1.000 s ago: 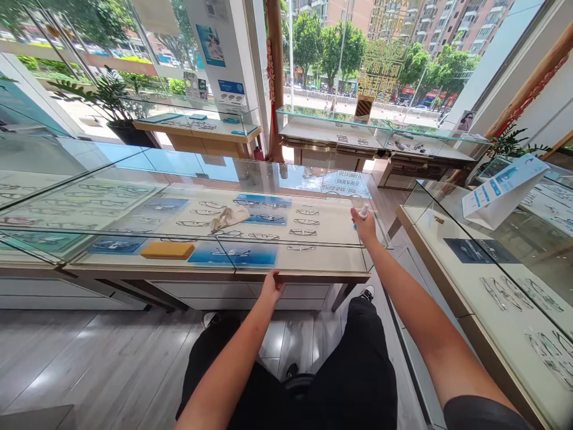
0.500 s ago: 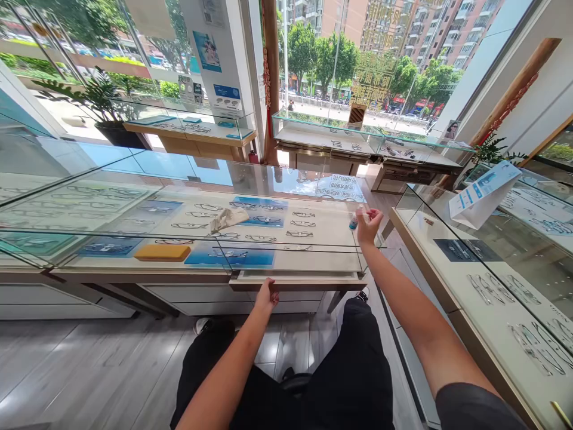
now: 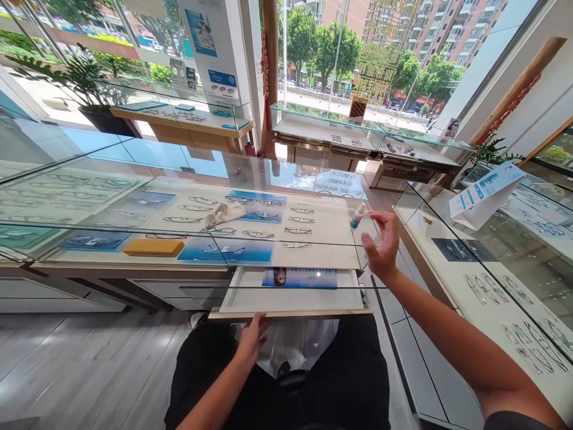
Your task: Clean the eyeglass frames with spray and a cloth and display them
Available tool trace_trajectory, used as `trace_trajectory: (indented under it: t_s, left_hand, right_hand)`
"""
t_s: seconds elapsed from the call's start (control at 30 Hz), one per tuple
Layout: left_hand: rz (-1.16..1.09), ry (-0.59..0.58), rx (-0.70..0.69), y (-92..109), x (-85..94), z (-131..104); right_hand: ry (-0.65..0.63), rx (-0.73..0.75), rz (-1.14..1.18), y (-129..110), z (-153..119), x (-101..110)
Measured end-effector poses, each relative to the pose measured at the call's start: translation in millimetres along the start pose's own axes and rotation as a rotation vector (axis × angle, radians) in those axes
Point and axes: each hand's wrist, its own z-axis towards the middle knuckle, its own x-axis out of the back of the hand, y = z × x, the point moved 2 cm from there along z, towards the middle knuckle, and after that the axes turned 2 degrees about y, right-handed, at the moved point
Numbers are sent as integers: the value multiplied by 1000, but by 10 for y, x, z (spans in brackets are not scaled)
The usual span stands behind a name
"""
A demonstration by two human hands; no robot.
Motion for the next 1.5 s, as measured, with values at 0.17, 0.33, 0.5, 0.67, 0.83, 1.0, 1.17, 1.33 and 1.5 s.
trace_trajectory:
  t_s: [0.17, 0.33, 0.5, 0.67, 0.83, 1.0, 1.17, 1.33, 1.5]
  left_hand:
    - [503, -195, -95, -63, 337, -673]
    - [1195, -1070, -200, 834, 673, -2065]
    - [1124, -680, -696, 2252, 768, -2380]
    - [1027, 129, -1078, 3451, 489, -1267]
    - [1275, 445, -1036, 3967, 227, -294]
    - [1307, 462, -1019, 4057, 180, 24]
    - [1297, 513, -1071, 4058, 211, 72]
    - [1264, 550, -1094, 4036, 224, 100]
    - [1259, 554, -1104, 4041, 222, 96]
  right_hand:
    - [-500, 391, 101, -443, -280, -403]
    - [-804, 533, 114, -244, -621, -906]
    - [-1190, 617, -105, 235, -967, -1459]
    - [-1255, 274, -420, 778, -972, -1908]
    - [-1150, 69, -584, 1278, -827, -2199]
    - [-1178, 1, -597, 1657, -811, -2484]
    - [-1224, -50, -621, 1849, -889, -2743]
    - [-1247, -45, -651, 1905, -901, -2852]
    - [-1309, -25, -688, 1879, -839, -2889]
